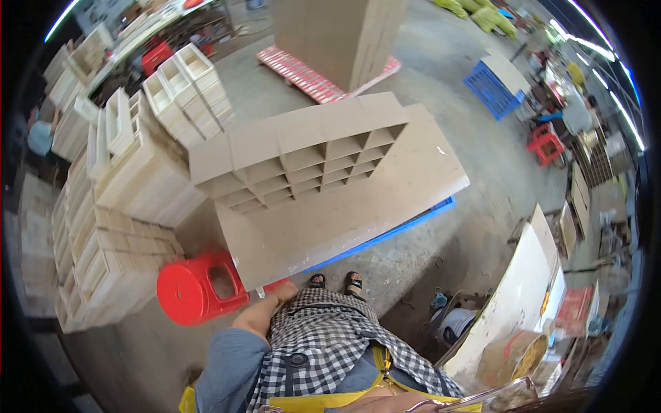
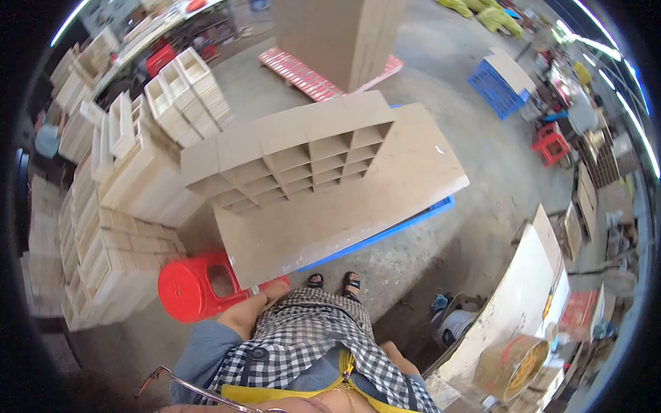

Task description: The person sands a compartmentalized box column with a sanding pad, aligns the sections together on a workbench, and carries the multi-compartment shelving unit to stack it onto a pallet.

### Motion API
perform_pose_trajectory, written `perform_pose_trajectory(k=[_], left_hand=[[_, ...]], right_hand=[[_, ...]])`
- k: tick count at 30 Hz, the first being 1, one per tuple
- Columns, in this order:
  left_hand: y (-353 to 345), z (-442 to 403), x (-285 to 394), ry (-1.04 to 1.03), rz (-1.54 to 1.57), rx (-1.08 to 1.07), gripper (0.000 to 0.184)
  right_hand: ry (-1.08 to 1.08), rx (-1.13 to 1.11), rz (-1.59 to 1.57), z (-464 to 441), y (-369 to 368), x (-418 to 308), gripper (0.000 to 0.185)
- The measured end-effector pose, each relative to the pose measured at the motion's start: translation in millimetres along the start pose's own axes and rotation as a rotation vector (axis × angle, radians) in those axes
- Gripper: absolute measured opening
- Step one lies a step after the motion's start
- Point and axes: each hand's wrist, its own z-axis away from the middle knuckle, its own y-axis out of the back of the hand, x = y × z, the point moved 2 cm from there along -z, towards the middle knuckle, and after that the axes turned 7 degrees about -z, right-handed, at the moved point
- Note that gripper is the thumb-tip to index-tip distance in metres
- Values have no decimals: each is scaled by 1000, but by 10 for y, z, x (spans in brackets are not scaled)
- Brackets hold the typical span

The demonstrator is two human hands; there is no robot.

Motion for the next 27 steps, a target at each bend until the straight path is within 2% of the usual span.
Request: perform_pose_trajectory(k=[2,4,5,7,8,9,10,11,14,17,19,20,23,25,27], left_hand=[[-3,68,446,-8,-167,-297,29],[-123,-145,545,-104,-396,-342,31],[-110,-277,651,-129,-378,-359,29],[-184,-736,770,-134,-321,-325,27],[138,-627,1421,-183,-319,-229,26],[238,-730,1719,-247,-223,-258,28],[362,-711,2130,-362,-164,-138,28],[484,-607,2579,-474,-95,-18,29],[730,-307,3755,-647,114,-77,27],[932,336,4797,-983,260,-83,23],[1099,971,5371,-1224,239,-44,18],[1153,1280,5593,-1340,231,-19,15],[1193,2103,6022,-1855,355,-68,11],[1172,2534,6171,-2070,422,-239,11],[1085,2875,6271,-2213,486,-213,15]], right_hand=[[-281,85,-468,381,-191,498,23],[-494,177,-979,705,-443,808,21],[-576,230,-1200,828,-604,912,20],[-441,301,-1228,877,-953,975,19],[-285,367,-1096,795,-1128,964,21],[-141,444,-955,727,-1293,935,23],[-2,519,-804,652,-1424,857,26],[-124,373,-730,689,-1331,613,32],[-285,518,-540,985,-1124,173,29],[-461,678,-885,1308,-981,142,26],[-556,729,-1068,1522,-939,192,21],[-516,701,-982,1515,-1054,325,19],[-384,609,-765,1304,-1457,824,15],[-369,558,-746,1301,-1472,936,15],[-367,530,-758,1326,-1457,1030,15]])
